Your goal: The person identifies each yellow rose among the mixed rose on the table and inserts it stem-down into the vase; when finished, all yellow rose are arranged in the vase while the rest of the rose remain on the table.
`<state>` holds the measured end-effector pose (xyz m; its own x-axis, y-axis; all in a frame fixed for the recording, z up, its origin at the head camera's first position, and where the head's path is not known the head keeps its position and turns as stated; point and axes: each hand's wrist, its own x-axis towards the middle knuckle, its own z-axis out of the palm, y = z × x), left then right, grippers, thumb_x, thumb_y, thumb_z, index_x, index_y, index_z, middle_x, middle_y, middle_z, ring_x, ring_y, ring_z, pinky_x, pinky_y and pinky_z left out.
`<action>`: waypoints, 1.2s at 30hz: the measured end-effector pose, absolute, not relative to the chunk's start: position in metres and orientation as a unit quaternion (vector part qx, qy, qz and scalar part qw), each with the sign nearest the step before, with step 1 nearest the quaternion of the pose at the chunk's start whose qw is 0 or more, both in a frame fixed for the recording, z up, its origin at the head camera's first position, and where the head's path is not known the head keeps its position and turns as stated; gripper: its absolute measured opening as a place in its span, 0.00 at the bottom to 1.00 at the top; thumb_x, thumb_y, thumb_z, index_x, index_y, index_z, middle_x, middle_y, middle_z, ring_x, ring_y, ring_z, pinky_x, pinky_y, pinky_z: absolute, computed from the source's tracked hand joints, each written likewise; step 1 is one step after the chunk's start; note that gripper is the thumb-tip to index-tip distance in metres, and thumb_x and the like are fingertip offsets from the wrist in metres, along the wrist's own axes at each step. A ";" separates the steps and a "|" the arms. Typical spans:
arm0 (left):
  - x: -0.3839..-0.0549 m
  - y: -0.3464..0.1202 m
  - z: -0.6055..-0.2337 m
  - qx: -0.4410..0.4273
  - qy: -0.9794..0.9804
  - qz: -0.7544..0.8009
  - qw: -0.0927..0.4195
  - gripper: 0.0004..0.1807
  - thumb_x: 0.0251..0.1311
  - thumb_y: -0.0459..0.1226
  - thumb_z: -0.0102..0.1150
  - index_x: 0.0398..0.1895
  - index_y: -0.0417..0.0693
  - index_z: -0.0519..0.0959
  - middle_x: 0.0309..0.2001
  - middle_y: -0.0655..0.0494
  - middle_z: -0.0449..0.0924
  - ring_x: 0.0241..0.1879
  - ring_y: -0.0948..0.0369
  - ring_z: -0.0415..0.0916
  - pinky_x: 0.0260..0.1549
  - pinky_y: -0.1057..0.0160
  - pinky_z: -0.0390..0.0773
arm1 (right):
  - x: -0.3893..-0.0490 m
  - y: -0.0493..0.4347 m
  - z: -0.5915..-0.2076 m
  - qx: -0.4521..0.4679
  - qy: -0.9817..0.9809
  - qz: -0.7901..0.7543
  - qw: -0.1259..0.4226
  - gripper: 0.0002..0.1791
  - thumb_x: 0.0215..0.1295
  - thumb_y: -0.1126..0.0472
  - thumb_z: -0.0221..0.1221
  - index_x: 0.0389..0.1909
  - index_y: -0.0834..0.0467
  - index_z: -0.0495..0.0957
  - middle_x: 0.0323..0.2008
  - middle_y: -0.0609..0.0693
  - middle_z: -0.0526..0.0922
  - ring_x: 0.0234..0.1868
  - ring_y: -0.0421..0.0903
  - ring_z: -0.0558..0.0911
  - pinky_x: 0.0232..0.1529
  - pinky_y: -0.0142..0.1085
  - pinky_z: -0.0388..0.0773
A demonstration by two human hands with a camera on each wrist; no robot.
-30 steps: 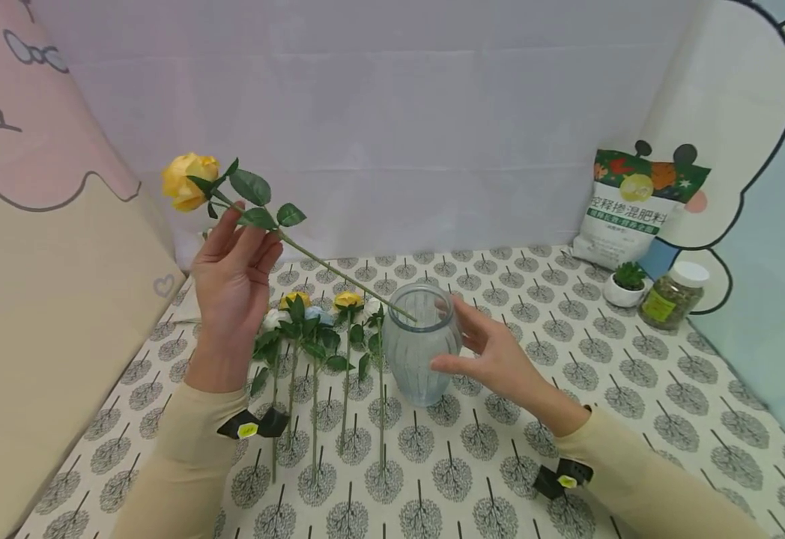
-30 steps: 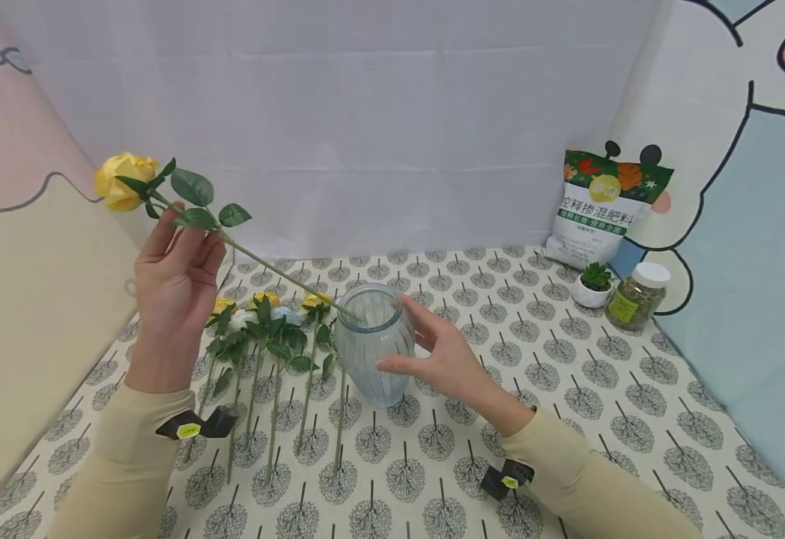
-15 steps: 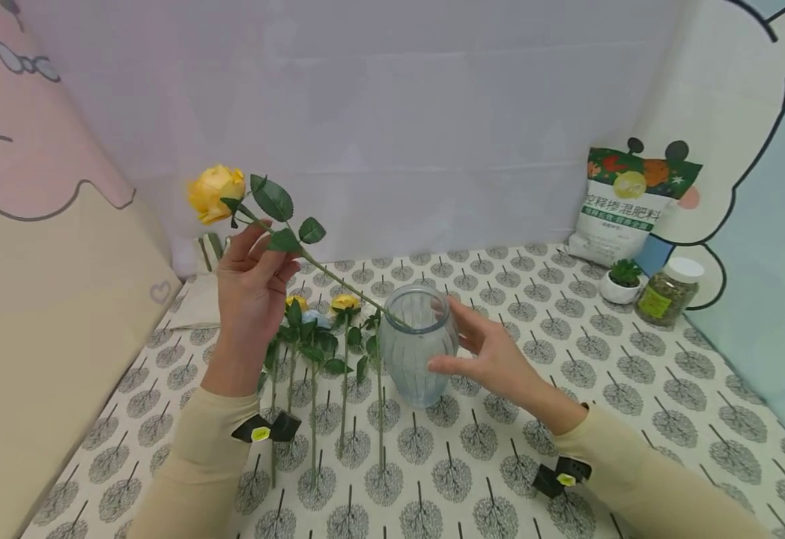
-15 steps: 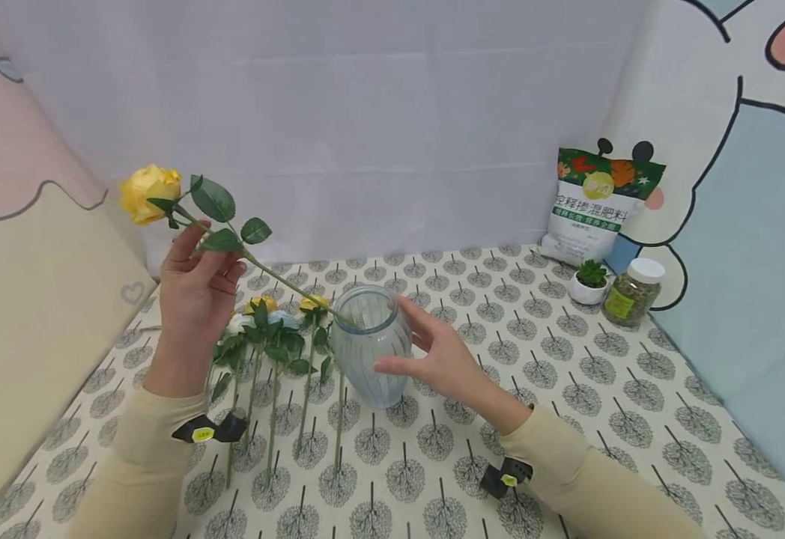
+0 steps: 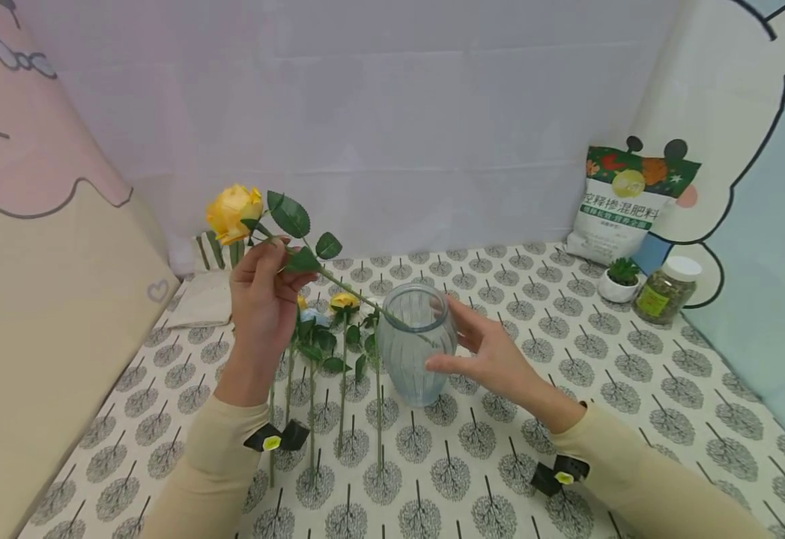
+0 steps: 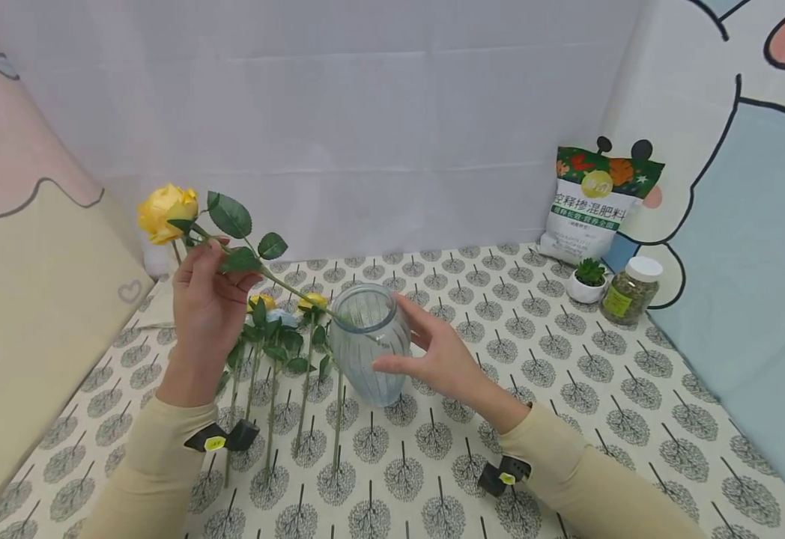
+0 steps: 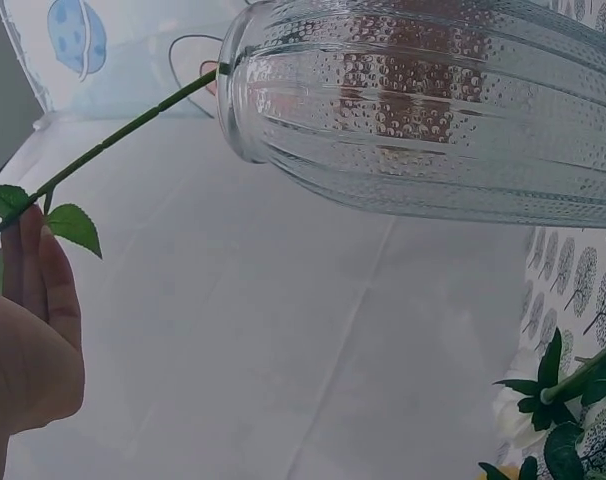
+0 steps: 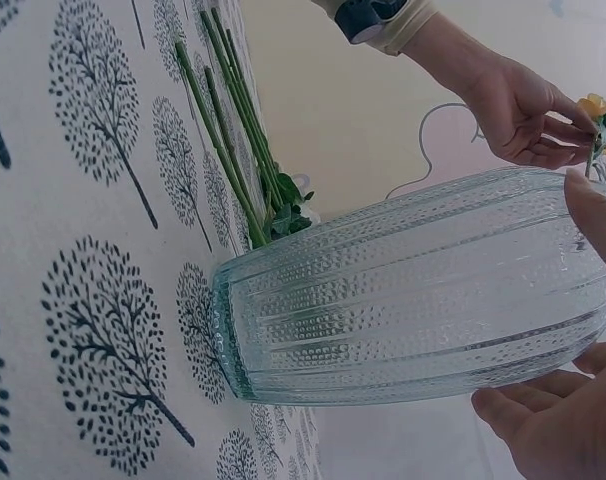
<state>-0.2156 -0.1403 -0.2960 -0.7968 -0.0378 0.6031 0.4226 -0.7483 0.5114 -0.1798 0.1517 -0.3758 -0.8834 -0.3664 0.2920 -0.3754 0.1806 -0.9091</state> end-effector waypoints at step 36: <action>-0.217 -0.120 -0.308 -0.224 -0.448 -0.857 0.118 0.10 0.68 0.25 0.57 0.45 0.39 0.87 0.37 0.47 0.87 0.31 0.58 0.87 0.34 0.60 0.86 | -0.181 0.152 -0.378 0.249 -0.764 0.595 0.009 0.57 0.52 0.55 0.76 0.78 0.59 0.53 0.74 0.57 0.61 0.71 0.56 0.67 0.66 0.40 0.67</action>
<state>-0.2166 -0.1202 -0.3077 -0.8712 -0.0019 0.4909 0.4038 -0.5713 0.7146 -0.1806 0.1521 -0.3776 -0.8761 -0.3691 0.3102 -0.3913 0.1685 -0.9047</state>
